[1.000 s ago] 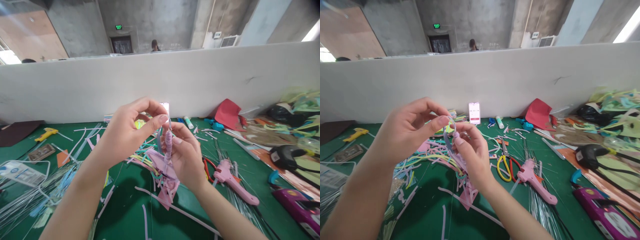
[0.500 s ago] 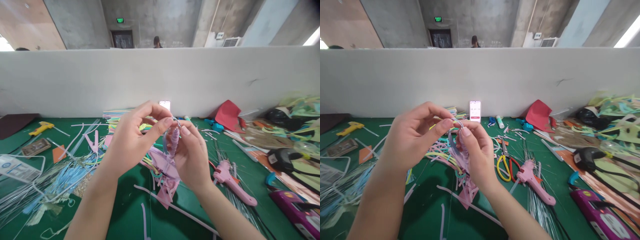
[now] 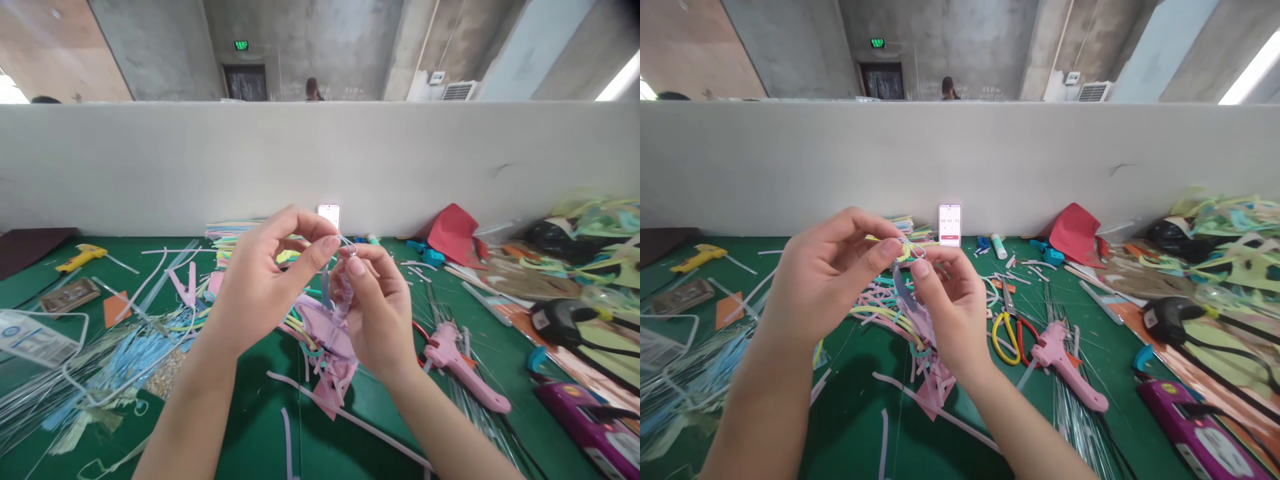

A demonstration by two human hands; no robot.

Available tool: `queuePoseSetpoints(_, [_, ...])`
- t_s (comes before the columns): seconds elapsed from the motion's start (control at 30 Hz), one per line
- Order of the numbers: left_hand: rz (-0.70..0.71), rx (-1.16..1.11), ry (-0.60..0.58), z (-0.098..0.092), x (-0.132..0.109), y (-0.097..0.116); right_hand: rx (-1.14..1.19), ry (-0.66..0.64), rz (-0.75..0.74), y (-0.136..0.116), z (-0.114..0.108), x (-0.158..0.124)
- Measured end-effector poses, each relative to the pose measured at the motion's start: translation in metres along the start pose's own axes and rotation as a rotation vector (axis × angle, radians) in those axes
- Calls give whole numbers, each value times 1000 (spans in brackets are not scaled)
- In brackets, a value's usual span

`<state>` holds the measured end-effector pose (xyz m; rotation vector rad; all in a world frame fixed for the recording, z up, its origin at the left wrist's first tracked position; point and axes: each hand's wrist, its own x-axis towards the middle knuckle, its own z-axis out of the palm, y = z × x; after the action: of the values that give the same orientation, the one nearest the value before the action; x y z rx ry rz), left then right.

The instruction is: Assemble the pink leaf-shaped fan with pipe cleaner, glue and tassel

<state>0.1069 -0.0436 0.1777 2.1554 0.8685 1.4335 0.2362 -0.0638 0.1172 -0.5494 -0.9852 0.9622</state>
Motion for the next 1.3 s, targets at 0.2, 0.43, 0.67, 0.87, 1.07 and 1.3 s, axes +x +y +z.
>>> queuePoseSetpoints(0.2, [-13, -14, 14, 1, 1, -1, 120, -1, 67, -6, 2, 1])
queuePoseSetpoints(0.43, [-18, -30, 4, 2, 0, -2, 83, 29, 65, -6, 4, 2])
queuePoseSetpoints(0.67, [-19, -53, 7, 3, 1, -1, 112, 25, 72, -7, 4, 3])
queuePoseSetpoints(0.87, [-17, -51, 4, 3, 1, -1, 102, 14, 47, -5, 3, 2])
queuePoseSetpoints(1.07, [-7, -19, -16, 1, 2, -1, 103, -12, 58, -4, 0, 1])
queuePoseSetpoints(1.3, [-21, 5, 5, 1, 1, 0, 53, -51, 66, -3, -2, -1])
